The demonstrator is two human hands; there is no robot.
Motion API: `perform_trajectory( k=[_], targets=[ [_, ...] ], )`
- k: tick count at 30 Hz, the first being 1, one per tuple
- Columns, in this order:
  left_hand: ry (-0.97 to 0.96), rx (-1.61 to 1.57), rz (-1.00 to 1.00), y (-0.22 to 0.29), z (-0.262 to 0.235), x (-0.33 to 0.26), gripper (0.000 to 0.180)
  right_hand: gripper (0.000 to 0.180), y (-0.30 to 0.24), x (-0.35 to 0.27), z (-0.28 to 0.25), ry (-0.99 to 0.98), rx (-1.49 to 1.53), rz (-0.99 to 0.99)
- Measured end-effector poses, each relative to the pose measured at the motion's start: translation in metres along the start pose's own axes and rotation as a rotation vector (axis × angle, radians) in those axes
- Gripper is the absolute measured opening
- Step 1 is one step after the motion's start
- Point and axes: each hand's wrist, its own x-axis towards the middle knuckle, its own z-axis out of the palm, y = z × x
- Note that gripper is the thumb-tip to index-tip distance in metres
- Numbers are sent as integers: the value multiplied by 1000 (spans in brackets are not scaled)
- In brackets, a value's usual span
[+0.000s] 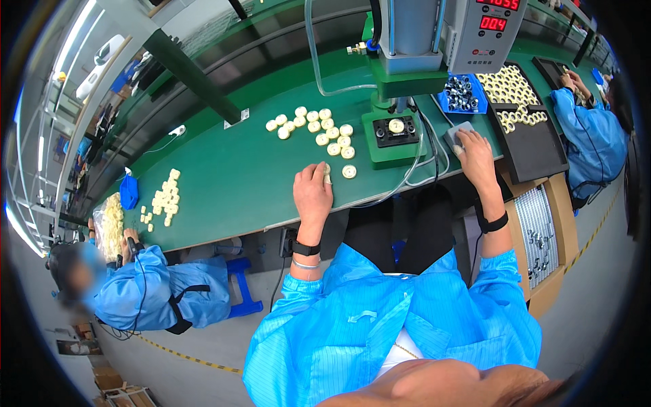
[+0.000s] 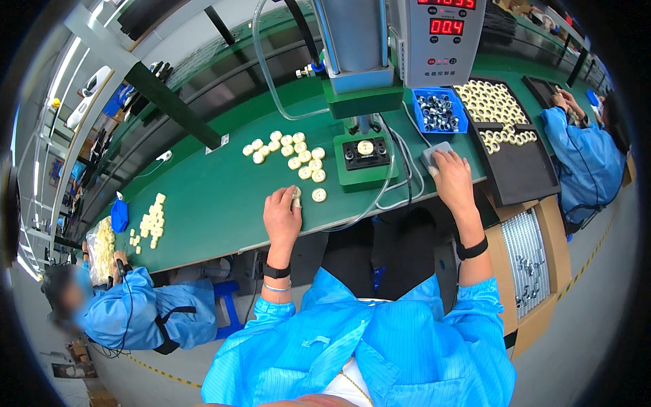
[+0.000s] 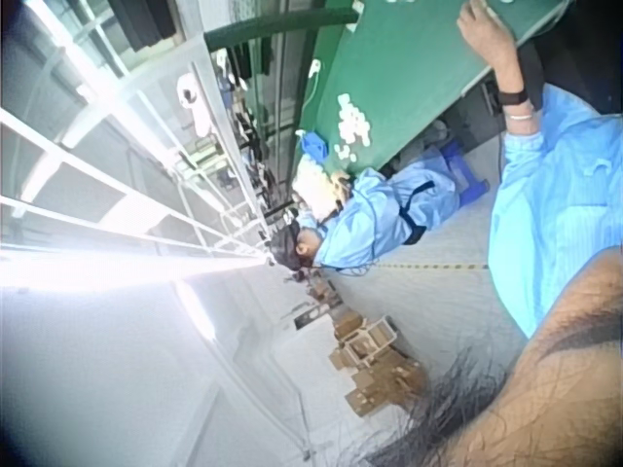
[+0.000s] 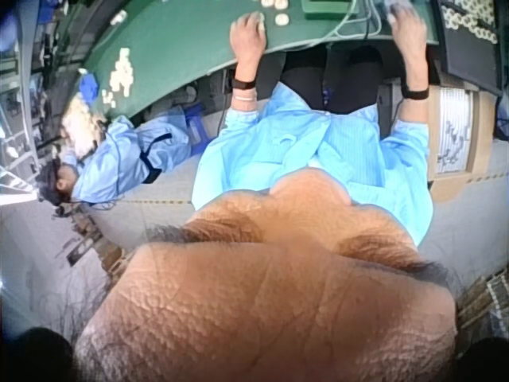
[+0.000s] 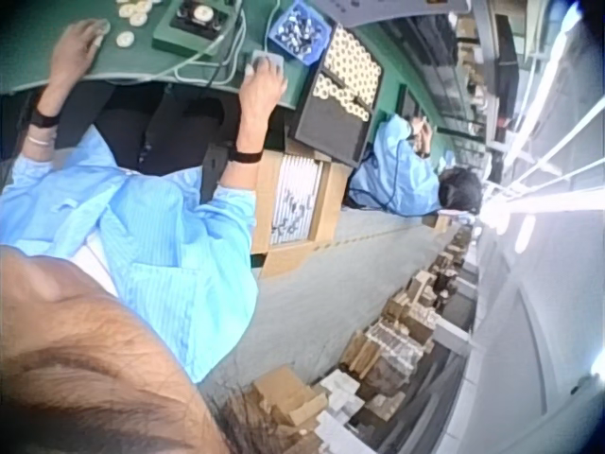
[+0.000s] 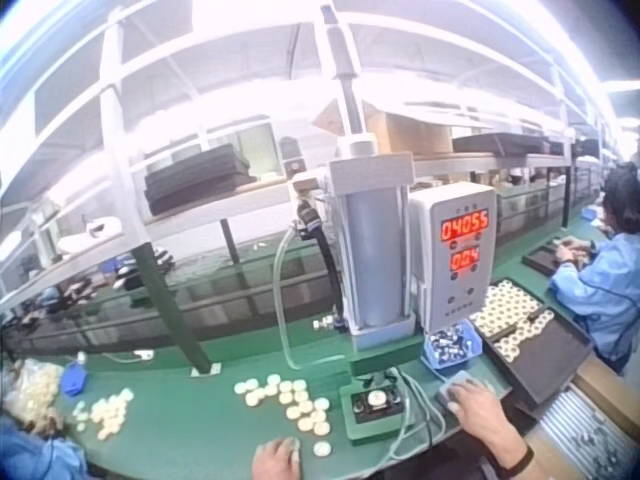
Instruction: Assembling small circular plastic and foam rings using an assembly machine and trays on a factory workbench.
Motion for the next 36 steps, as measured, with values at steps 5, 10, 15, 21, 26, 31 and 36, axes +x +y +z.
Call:
perform_trajectory(
  k=[5,10,15,21,26,31,36],
  targets=[
    [0,-9,27,-1,2,2,38,38,-5,-5,6,100,-30,25],
    [-12,9,12,-2,0,0,38,38,-24,9,-10,257,240,-39],
    [-15,1,15,1,-1,0,37,52,-53,40,-26,96,719,131],
    [-37,-3,26,2,3,2,39,50,-82,90,-15,-45,812,-33],
    [-53,12,50,-5,4,-3,41,40,-108,96,-24,16,871,-61],
    [-62,59,27,-4,1,-3,45,35,-20,76,-36,12,463,7],
    [-76,67,41,1,3,2,44,25,164,61,-89,-1,-3,388]
  ],
)
